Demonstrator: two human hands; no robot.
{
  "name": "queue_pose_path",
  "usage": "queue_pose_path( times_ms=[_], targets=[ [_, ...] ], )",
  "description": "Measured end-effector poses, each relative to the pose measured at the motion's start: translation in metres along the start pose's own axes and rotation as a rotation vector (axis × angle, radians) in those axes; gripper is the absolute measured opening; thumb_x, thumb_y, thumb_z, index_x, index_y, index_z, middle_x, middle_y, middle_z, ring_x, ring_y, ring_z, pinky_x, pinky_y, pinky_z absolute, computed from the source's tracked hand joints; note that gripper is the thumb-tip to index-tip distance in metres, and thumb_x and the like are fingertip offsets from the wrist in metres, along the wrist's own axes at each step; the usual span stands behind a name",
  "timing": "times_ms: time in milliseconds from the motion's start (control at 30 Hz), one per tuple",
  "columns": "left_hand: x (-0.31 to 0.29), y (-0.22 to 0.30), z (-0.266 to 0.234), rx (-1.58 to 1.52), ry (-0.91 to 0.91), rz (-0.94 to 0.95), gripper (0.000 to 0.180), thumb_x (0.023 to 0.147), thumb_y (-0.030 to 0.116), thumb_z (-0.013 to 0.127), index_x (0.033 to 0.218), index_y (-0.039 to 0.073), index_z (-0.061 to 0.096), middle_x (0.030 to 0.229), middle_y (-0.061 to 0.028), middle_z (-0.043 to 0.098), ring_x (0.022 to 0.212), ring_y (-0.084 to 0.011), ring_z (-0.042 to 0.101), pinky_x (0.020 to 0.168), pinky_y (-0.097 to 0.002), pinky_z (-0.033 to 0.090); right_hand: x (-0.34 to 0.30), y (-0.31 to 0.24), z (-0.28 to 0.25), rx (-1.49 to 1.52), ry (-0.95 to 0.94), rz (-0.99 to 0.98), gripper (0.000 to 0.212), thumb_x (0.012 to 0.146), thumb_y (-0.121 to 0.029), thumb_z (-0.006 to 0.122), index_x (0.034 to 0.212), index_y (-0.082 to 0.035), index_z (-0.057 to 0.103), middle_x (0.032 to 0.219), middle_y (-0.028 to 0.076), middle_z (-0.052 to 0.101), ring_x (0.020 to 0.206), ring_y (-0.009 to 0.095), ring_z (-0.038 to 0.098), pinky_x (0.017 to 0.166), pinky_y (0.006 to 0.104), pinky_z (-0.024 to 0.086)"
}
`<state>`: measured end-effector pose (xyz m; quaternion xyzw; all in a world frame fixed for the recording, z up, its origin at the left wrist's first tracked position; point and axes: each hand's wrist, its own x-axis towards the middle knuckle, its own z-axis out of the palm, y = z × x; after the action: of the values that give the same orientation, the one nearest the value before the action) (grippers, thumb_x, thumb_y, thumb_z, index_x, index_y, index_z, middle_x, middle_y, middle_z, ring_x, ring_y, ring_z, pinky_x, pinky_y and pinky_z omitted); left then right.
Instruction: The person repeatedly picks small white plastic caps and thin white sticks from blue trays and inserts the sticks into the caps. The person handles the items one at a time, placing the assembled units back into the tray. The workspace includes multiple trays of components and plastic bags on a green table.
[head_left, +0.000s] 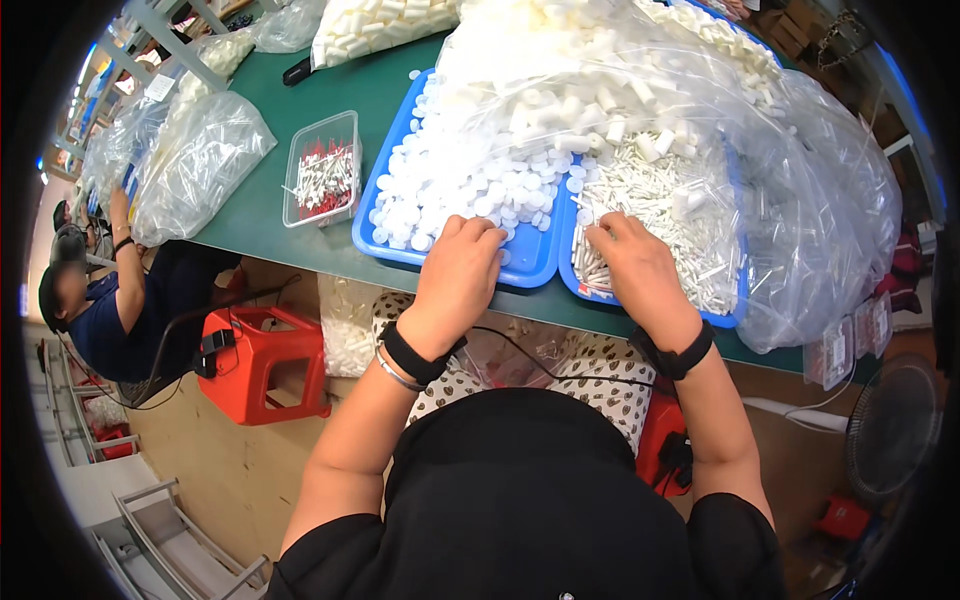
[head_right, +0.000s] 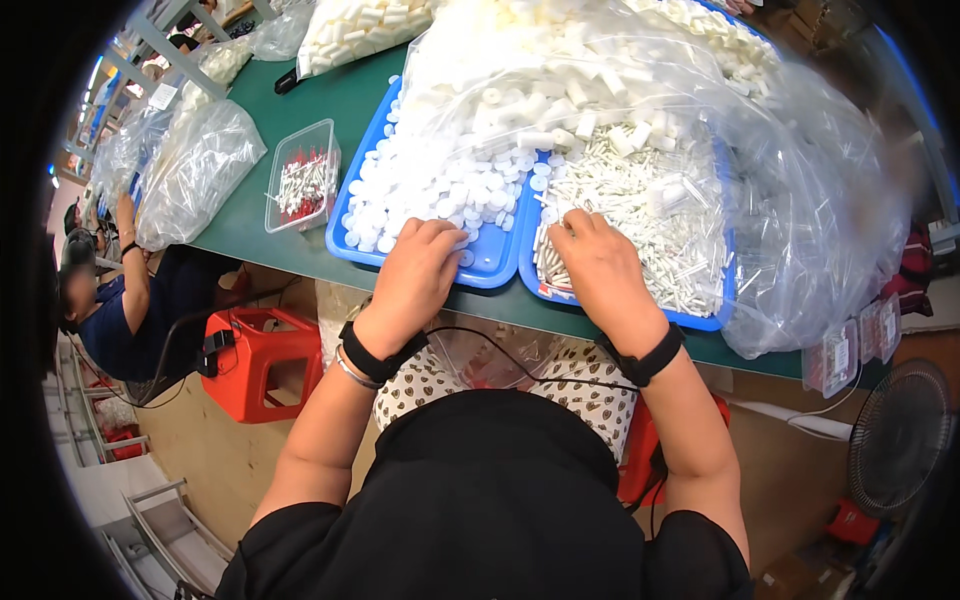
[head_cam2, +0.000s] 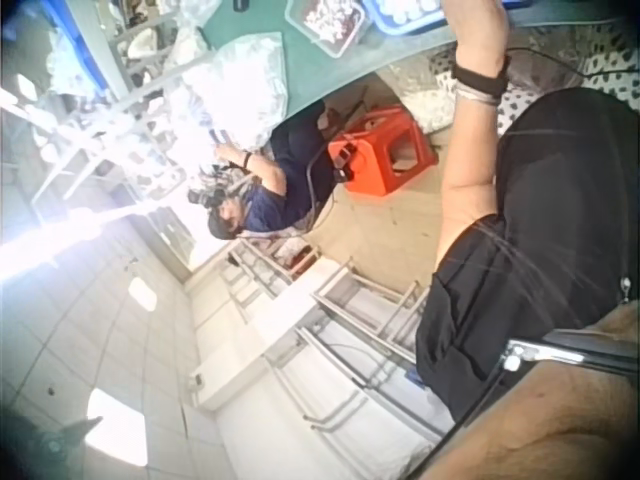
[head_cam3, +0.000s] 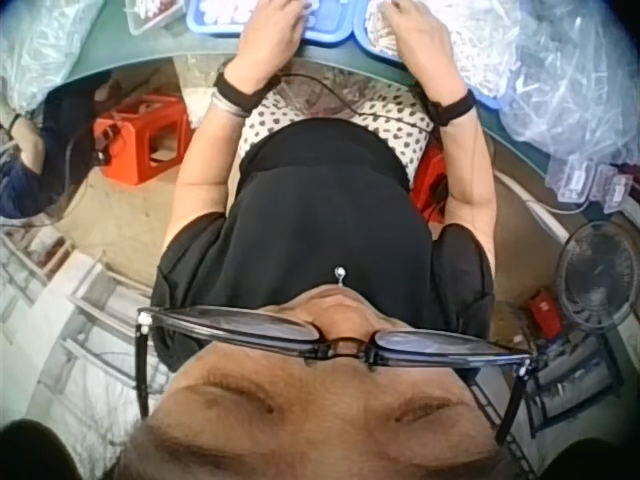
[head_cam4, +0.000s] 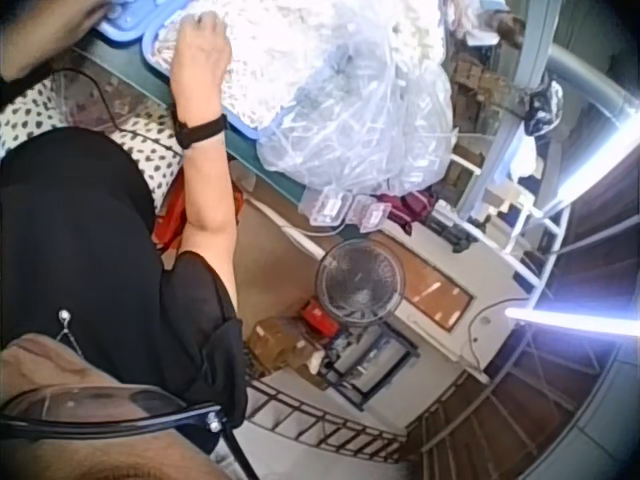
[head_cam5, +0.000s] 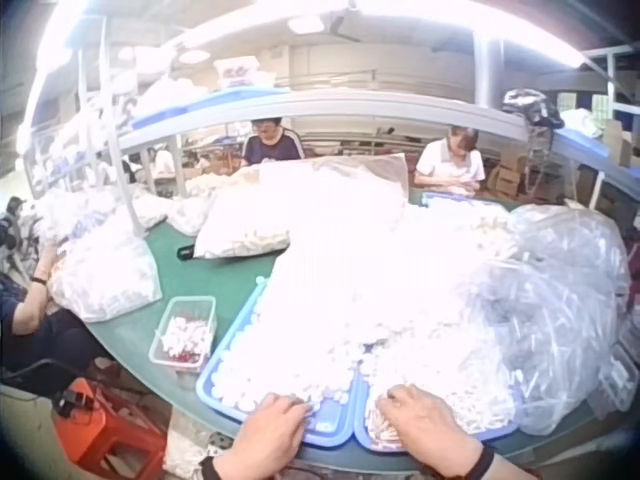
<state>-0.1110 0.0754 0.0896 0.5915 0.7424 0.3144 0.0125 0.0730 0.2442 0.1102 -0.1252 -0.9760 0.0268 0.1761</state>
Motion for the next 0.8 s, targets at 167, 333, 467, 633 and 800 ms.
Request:
queue_pose_path(
  times_ms=[167,333,467,633,800],
  targets=[
    [0.004,-0.01,-0.005,-0.024,-0.061,-0.012,0.022,0.079,0.0,0.065,0.1,0.003,0.064,0.098,-0.0125,0.06,0.094,-0.0331,0.055,0.082,-0.0405,0.047,-0.003,0.01,-0.003,0.024,-0.006,-0.04,0.018,0.073,0.003,0.058,0.091,-0.002,0.06,0.098,0.009,0.058,0.088,0.027,0.06,0.071,0.0356,0.053],
    [0.007,-0.005,0.001,0.012,0.009,-0.056,0.013,0.078,0.004,0.068,0.09,0.003,0.063,0.089,-0.0114,0.061,0.088,-0.0312,0.056,0.076,-0.0404,0.047,-0.01,0.015,-0.017,0.083,0.178,-0.036,0.013,0.075,0.0,0.064,0.088,-0.003,0.061,0.094,0.009,0.064,0.083,0.026,0.061,0.068,0.0367,0.051],
    [0.01,0.002,0.003,-0.052,0.105,-0.106,0.011,0.081,0.005,0.068,0.09,0.004,0.063,0.083,-0.0107,0.062,0.082,-0.0294,0.057,0.072,-0.0396,0.048,-0.02,0.005,-0.029,0.2,0.215,0.11,0.01,0.078,-0.007,0.072,0.085,-0.004,0.066,0.075,0.008,0.064,0.07,0.025,0.06,0.062,0.0367,0.046],
    [0.01,0.001,0.014,-0.185,0.288,-0.07,0.01,0.086,0.004,0.066,0.095,0.003,0.064,0.087,-0.0094,0.065,0.082,-0.0248,0.062,0.073,-0.0345,0.049,-0.033,-0.017,-0.028,0.441,0.212,0.312,0.009,0.081,-0.012,0.075,0.084,-0.005,0.07,0.067,0.006,0.061,0.059,0.023,0.053,0.059,0.0349,0.042],
    [0.006,0.016,0.017,-0.981,0.182,-0.499,0.014,0.094,0.011,0.064,0.105,0.002,0.062,0.091,-0.0056,0.065,0.082,-0.0147,0.063,0.074,-0.0261,0.051,-0.038,-0.035,-0.028,0.559,0.176,0.347,0.009,0.082,-0.011,0.074,0.086,-0.005,0.07,0.069,0.006,0.06,0.062,0.021,0.051,0.058,0.034,0.04]
  ],
)
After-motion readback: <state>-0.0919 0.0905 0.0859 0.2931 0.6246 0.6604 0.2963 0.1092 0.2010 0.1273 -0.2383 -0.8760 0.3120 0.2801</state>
